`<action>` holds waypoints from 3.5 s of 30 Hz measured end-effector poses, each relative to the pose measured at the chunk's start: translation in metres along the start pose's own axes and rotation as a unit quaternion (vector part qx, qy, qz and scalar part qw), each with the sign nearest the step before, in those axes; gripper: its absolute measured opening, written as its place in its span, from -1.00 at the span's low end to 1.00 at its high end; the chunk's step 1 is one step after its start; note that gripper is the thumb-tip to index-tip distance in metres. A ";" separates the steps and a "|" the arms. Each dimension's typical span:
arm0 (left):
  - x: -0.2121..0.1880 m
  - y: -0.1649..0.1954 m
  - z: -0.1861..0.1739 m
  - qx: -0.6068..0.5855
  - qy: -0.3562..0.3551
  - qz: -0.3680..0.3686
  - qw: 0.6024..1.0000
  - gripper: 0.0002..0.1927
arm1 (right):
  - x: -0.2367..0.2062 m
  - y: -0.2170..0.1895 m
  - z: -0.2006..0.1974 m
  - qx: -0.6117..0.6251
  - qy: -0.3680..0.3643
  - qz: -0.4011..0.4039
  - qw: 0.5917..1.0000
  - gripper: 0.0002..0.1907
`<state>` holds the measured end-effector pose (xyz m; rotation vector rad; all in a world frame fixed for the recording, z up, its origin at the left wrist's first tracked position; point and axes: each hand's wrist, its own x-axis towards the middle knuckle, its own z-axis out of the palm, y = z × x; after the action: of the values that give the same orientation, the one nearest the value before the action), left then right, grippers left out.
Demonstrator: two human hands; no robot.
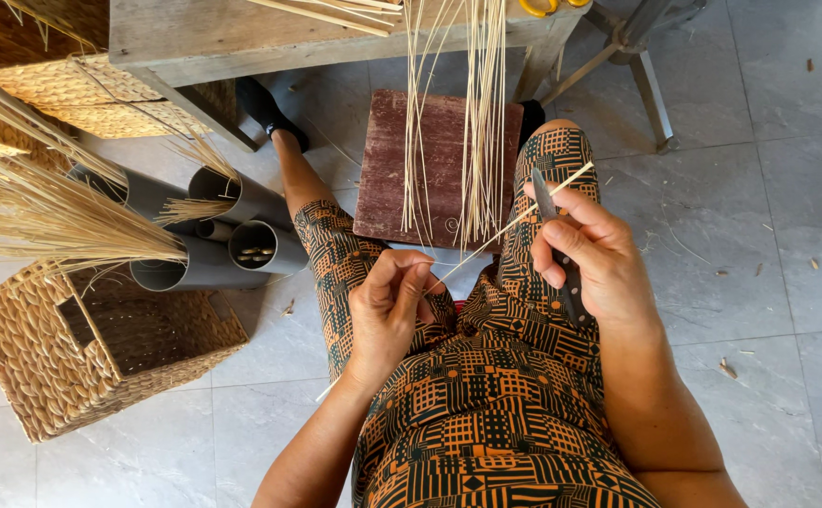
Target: The person sits on a low stool and splits thin bamboo sticks lengthwise into narrow strips, using a small knife to shave and separate each stick while holding it across their lap. Finished strips are laid on a wooden board with a growing pile of completed strips.
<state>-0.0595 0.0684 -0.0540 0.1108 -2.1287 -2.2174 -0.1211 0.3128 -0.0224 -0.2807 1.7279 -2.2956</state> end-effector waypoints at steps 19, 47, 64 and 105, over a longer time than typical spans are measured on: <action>0.014 -0.004 0.008 0.171 0.066 0.108 0.977 -0.94 | -0.003 0.031 0.043 -0.130 -0.135 0.112 0.976 -0.40; 0.003 -0.005 0.007 0.162 0.056 0.108 0.979 -0.94 | -0.005 0.038 0.049 -0.112 0.012 -0.009 0.994 -0.38; -0.001 -0.011 -0.003 0.098 -0.032 0.070 0.992 -0.81 | -0.001 0.040 0.001 -0.158 0.124 -0.190 0.961 -0.62; -0.008 0.016 -0.020 0.021 -0.164 -0.044 0.985 -0.89 | -0.009 0.021 0.003 -0.003 -0.027 0.042 0.999 -0.68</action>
<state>-0.0491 0.0483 -0.0391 -0.1759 -2.3748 -2.3844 -0.1100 0.3074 -0.0419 -0.2629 1.6883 -2.2035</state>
